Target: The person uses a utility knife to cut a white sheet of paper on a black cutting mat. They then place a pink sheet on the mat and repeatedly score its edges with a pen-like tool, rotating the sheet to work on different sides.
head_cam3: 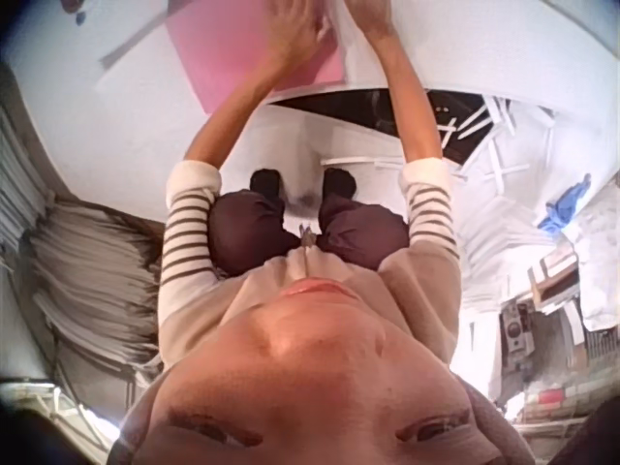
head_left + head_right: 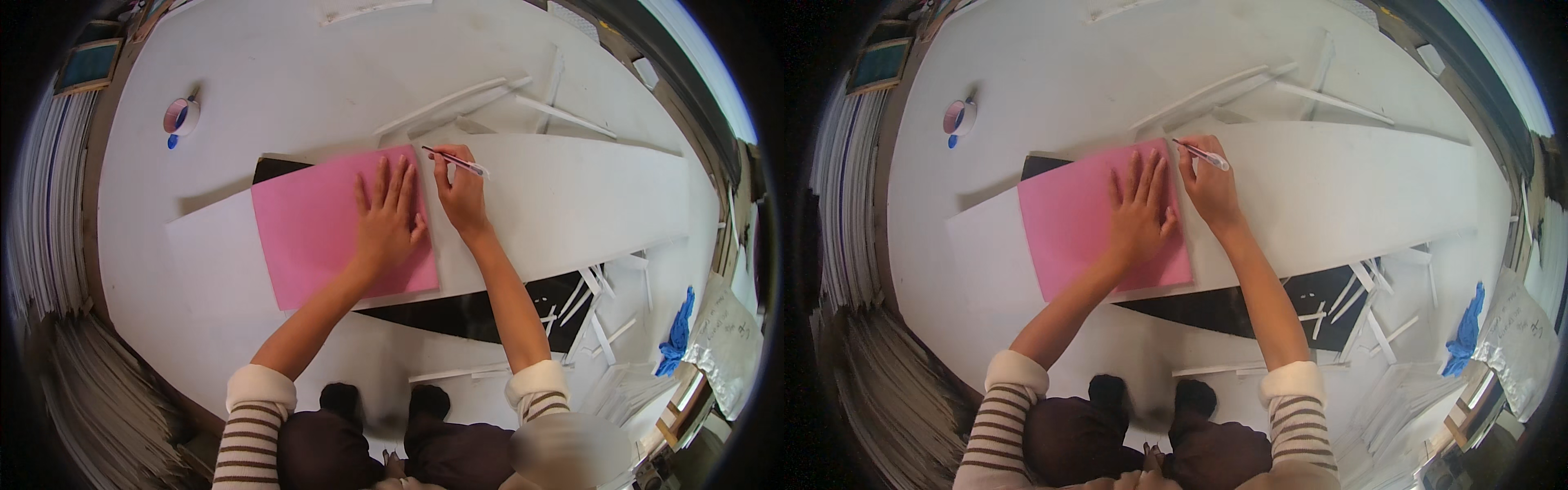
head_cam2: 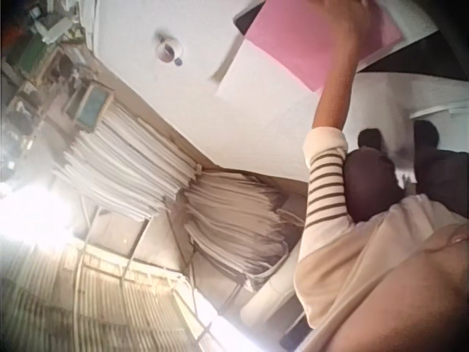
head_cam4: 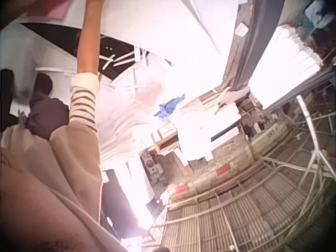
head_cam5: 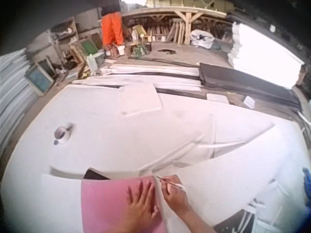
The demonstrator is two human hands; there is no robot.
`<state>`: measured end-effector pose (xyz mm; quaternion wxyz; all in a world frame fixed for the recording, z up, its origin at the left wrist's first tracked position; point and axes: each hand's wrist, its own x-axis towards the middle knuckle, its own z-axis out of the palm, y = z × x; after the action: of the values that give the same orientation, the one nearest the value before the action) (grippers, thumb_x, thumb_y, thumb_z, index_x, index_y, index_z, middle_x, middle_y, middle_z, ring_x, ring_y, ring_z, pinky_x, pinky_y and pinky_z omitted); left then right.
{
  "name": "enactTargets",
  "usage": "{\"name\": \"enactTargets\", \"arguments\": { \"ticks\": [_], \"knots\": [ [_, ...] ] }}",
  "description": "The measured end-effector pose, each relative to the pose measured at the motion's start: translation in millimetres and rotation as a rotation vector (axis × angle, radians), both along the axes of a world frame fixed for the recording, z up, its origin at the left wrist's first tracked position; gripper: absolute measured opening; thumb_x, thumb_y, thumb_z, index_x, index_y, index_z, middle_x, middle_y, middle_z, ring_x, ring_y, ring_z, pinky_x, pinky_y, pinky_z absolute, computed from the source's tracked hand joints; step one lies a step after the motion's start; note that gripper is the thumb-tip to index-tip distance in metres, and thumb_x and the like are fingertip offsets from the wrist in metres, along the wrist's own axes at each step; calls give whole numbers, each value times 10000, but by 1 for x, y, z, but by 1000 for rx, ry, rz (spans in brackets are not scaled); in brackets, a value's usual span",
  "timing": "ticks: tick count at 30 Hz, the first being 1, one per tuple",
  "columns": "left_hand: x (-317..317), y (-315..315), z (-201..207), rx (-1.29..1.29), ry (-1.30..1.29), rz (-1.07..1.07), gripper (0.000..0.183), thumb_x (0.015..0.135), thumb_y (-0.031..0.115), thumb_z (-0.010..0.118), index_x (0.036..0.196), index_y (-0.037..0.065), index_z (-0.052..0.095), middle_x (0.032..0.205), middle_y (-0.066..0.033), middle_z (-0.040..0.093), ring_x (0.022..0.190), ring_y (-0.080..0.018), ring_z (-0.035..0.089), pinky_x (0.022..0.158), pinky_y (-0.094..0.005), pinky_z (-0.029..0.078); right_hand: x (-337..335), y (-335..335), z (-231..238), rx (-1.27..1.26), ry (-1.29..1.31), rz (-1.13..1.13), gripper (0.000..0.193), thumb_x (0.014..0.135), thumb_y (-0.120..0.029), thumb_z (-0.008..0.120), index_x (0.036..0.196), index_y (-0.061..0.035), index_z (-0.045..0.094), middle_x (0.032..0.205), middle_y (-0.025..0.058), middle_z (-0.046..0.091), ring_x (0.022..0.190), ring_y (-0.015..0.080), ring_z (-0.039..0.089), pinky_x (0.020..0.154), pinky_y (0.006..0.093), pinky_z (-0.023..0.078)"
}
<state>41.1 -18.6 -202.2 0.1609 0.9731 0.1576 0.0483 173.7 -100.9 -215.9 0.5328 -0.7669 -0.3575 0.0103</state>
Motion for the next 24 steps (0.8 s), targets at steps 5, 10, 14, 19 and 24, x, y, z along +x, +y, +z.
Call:
{"name": "enactTargets", "arguments": {
  "ticks": [5,10,14,19,24],
  "knots": [
    [0,2,0,2,5,12,796,772,275,553,1474,56,246,1551,-112,212,1453,-316,102,1122,-598,-6,1,10,-4,-12,-97,47,111,862,-27,590,967,-4,565,893,128,601,839,310,587,708,387,498],
    [1,2,1,-7,-15,15,785,762,277,554,1457,38,279,1542,-122,230,1449,-318,117,1120,-600,-1,2,13,-4,-7,-164,59,148,822,16,610,961,-10,564,895,114,602,831,301,586,707,383,500],
    [2,2,3,-6,-29,15,793,747,269,554,1452,29,283,1537,-127,237,1446,-324,127,1122,-598,2,3,13,-2,1,-168,84,107,849,-13,593,951,-7,564,892,121,595,824,302,583,701,377,494],
    [2,2,-1,-11,-32,16,802,735,260,555,1452,25,280,1533,-131,242,1444,-331,130,1122,-597,1,-4,0,-6,-114,-133,108,98,830,-28,608,910,-7,555,869,108,591,782,303,575,672,388,495],
    [1,2,0,22,-12,20,788,757,299,558,1443,9,299,1536,-123,240,1445,-330,127,1113,-622,23,-4,0,1,-56,-186,144,101,828,-39,616,904,-4,560,864,108,586,779,302,571,666,393,493]
  ]
}}
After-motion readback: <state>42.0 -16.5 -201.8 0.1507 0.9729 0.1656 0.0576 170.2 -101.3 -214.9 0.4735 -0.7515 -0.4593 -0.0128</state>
